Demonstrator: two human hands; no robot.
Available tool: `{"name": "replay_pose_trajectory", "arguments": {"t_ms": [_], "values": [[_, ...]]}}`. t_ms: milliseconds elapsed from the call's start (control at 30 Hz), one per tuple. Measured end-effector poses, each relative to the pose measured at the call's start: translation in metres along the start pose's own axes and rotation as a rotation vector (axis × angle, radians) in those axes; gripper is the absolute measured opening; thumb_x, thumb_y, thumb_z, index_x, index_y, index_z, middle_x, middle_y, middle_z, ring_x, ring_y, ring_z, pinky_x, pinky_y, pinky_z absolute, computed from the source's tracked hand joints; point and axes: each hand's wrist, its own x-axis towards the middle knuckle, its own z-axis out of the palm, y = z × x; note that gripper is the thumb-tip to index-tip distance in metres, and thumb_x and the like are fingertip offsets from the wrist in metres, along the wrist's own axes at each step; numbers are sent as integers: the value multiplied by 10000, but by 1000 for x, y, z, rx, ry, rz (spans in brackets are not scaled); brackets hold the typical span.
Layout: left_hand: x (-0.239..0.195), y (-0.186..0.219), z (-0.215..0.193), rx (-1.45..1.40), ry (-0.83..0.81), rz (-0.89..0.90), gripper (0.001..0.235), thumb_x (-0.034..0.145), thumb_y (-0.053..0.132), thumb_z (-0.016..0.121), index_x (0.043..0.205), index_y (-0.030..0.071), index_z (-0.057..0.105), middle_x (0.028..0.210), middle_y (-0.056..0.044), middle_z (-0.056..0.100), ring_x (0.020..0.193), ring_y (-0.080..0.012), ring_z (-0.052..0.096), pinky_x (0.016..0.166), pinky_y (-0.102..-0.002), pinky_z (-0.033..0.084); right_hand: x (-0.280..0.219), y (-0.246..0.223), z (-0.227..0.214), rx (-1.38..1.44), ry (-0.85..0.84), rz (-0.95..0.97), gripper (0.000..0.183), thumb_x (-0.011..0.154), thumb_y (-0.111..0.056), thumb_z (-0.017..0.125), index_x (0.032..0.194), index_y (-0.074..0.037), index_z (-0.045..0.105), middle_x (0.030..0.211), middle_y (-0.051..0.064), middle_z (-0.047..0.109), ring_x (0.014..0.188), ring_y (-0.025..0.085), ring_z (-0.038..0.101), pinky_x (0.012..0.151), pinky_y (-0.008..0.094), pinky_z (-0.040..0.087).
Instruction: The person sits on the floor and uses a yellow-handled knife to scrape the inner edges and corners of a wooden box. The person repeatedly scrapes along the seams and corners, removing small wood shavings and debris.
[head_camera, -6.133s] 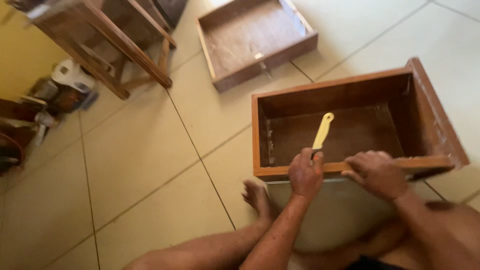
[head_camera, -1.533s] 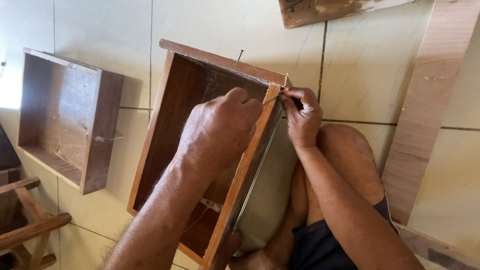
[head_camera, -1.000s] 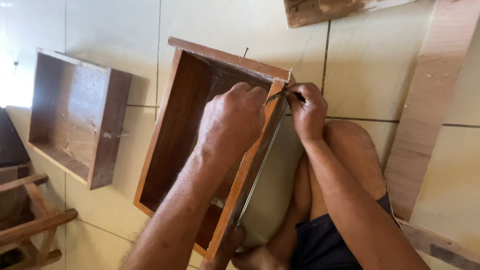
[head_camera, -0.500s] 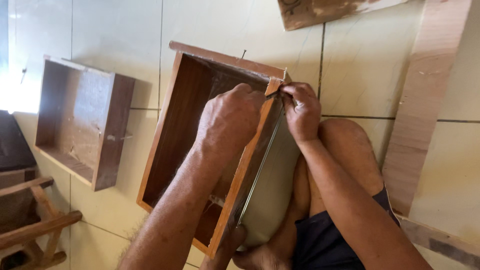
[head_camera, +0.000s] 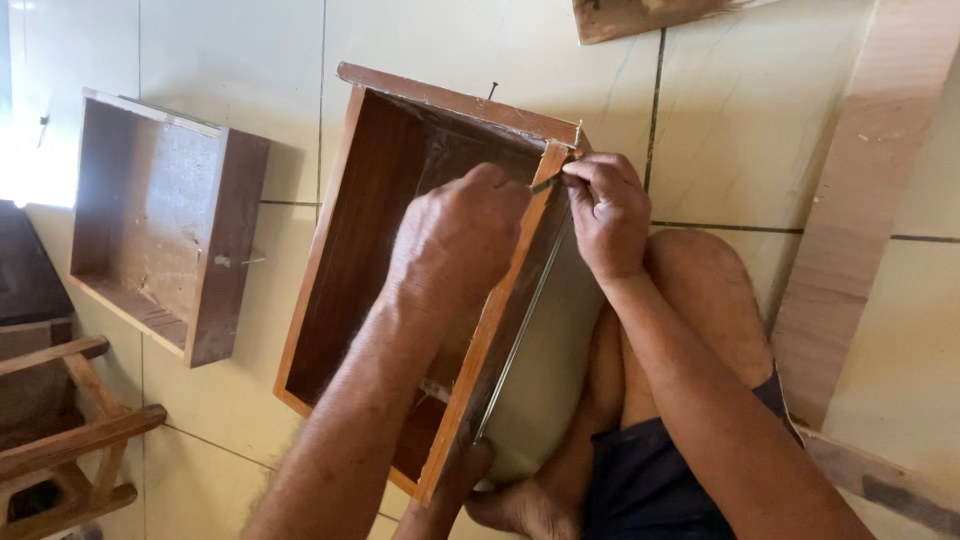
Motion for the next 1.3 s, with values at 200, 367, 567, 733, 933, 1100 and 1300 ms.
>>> {"name": "replay_pose_trajectory", "arguments": {"t_ms": [200,367,567,733,933,1100,1300], "values": [[-1,7,11,-5,-52,-18,50,911,159,650,874,142,680,887,-73,658,789,-286,708,657,-444,587,1,-3,5,-20,-86,124,137,872,40,773,969,-24,702,1007,137,710,958,328,695,817,404,553],[-2,-8,-5,11,56,25,74,916,135,653,977,120,692,924,-67,659,774,-260,704,619,-418,583,6,-10,6,10,19,6,136,919,3,779,1028,-22,701,1070,132,708,973,302,710,837,390,584],[9,-6,-18,8,-18,8,86,881,157,692,963,147,716,913,-55,660,775,-239,707,638,-403,588,2,-2,9,2,42,0,128,954,-17,755,1060,-65,702,1103,95,729,1004,249,731,870,367,610],[7,-7,-17,-35,-26,-67,100,953,217,683,1003,138,717,919,-66,659,755,-249,712,649,-398,592,-13,-2,-1,96,95,206,186,1006,-38,711,1179,-34,643,1124,114,675,1024,276,690,897,371,569],[7,-4,-10,19,12,-154,172,920,225,629,1043,183,742,930,-79,683,753,-306,718,641,-455,580,-2,17,20,26,26,105,181,1022,-44,748,1186,-48,672,1131,143,672,1066,329,653,939,414,532],[-8,14,0,-73,103,-280,151,1005,220,590,1039,206,736,980,-75,690,830,-297,728,720,-448,586,-2,21,28,63,61,37,191,970,-14,778,1133,-36,683,1141,147,664,1083,326,657,952,418,541],[-21,12,25,-44,65,-338,151,904,256,661,1025,201,733,960,-91,685,856,-326,718,724,-465,580,-3,32,24,179,-25,30,172,934,1,791,1081,-26,705,1167,137,682,1080,302,682,950,380,566]]}}
